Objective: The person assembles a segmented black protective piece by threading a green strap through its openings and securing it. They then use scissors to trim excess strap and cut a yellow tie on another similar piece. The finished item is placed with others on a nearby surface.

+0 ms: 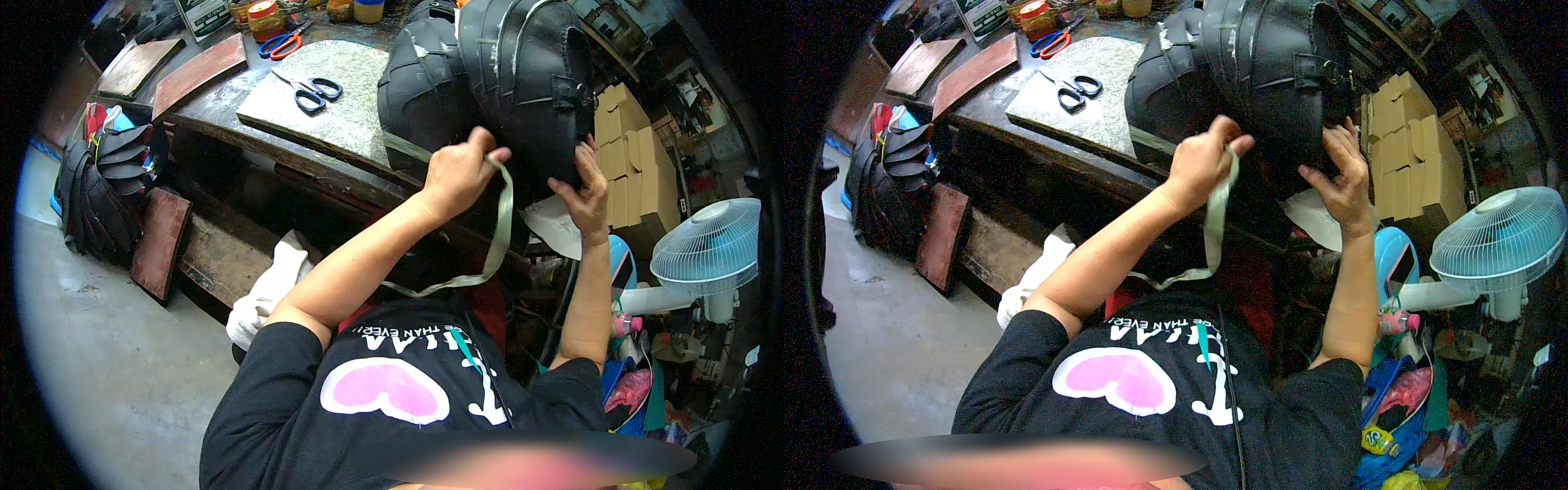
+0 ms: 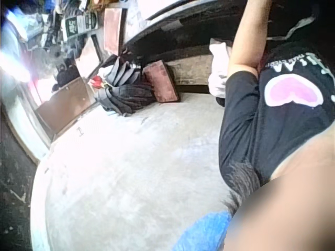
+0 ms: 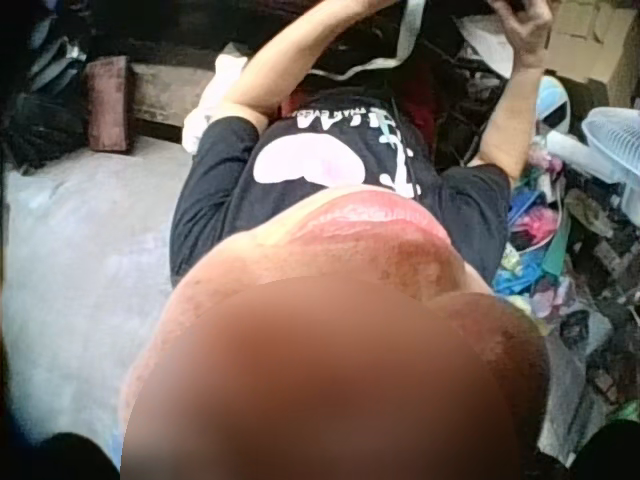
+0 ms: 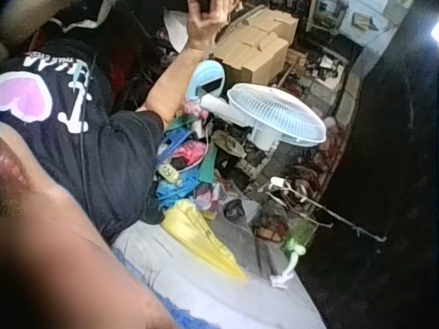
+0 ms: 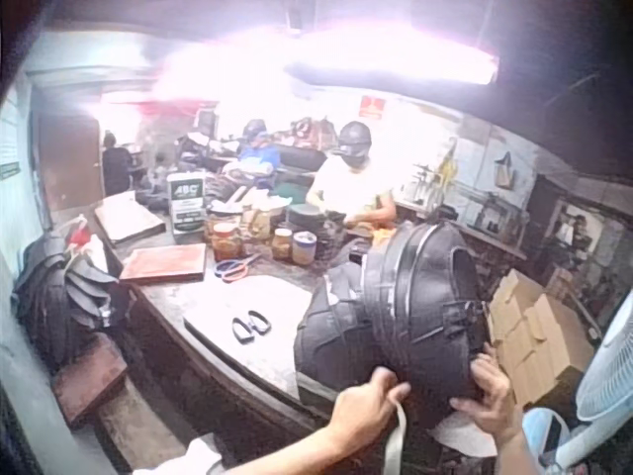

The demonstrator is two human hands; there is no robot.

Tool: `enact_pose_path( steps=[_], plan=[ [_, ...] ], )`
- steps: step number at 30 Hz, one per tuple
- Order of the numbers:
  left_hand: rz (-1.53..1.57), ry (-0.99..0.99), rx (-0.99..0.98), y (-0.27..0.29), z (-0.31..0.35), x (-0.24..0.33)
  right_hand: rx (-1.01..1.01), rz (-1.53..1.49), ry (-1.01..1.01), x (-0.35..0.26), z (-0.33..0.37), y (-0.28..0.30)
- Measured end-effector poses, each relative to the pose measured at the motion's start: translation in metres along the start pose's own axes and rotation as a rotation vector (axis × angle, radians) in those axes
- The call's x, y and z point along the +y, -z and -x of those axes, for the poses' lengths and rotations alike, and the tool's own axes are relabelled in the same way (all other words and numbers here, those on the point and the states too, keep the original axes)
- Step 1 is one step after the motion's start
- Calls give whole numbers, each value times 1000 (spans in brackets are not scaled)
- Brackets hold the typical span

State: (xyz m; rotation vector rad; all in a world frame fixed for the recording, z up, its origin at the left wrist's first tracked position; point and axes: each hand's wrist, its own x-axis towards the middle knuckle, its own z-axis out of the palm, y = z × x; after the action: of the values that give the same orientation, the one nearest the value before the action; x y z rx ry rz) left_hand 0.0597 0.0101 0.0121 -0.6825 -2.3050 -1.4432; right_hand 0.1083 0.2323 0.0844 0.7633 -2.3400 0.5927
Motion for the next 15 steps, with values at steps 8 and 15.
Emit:
enact_pose_path(
  steps=[8,15],
  plan=[
    [787,419,-277,33,-33,4,78,61,-38,-12,6,-17],
    [953,582,-348,45,-37,-4,52,211,-24,-34,-8,-20]
  ],
)
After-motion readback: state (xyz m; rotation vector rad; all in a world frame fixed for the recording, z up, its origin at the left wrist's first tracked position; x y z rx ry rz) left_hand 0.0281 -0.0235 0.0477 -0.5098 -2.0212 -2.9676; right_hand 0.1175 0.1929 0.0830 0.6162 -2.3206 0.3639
